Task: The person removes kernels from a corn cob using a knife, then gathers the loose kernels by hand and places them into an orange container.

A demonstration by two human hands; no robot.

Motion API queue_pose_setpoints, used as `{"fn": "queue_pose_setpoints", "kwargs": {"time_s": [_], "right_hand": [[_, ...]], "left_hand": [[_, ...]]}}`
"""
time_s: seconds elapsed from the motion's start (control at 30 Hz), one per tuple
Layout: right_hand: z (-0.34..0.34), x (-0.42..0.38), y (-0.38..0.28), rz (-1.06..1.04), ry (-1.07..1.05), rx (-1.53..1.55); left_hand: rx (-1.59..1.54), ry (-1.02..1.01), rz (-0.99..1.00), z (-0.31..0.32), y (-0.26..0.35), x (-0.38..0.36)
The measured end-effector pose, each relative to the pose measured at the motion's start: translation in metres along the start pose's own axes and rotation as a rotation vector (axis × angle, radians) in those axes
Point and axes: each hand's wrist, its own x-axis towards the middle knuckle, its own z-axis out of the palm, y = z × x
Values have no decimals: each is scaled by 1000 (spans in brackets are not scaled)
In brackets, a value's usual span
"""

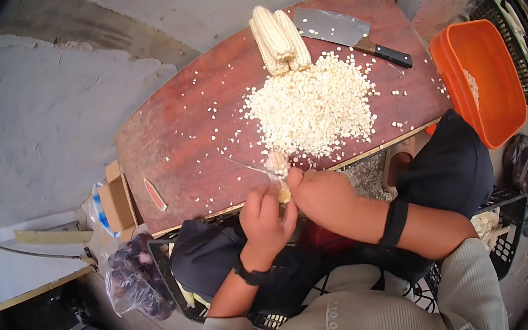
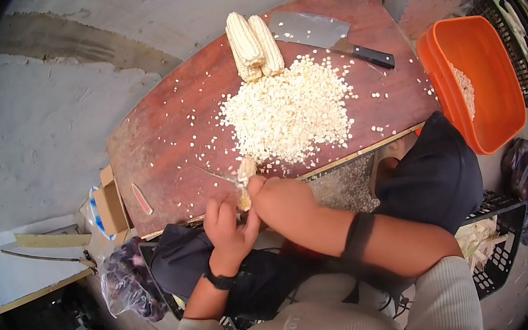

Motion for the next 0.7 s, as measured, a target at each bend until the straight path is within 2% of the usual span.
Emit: {"fn": "queue_pose_setpoints", "kwargs": {"time_s": [0.03,0.13,0.23,0.33,0.4,0.43,0.53,0.63,0.7], "right_hand": [[4,3,5,-11,17,22],[6,13,13,-27,75,38],[5,16,13,37,-28,133],[0,16,20,136,-91,388],[4,15,30,203,-29,490],[5,15,33,237,4,540],[-17,5,25,307,-80,410],[-15,-13,12,93,73,328],[-15,-24,4,42,12,195]], "left_hand": [[-22,2,30,5,5,-3],[-35,24,-57,7,0,4],[-30,64,-46,6,-3,6],[-1,69,-34,4,-2,3],[63,58,-13,2,-1,2],[23,71,-71,2,-1,2],[-36,108,-202,1,-11,-3],[-106,119,-253,-2,-12,-2],[-182,133,-294,-3,-8,1]]}}
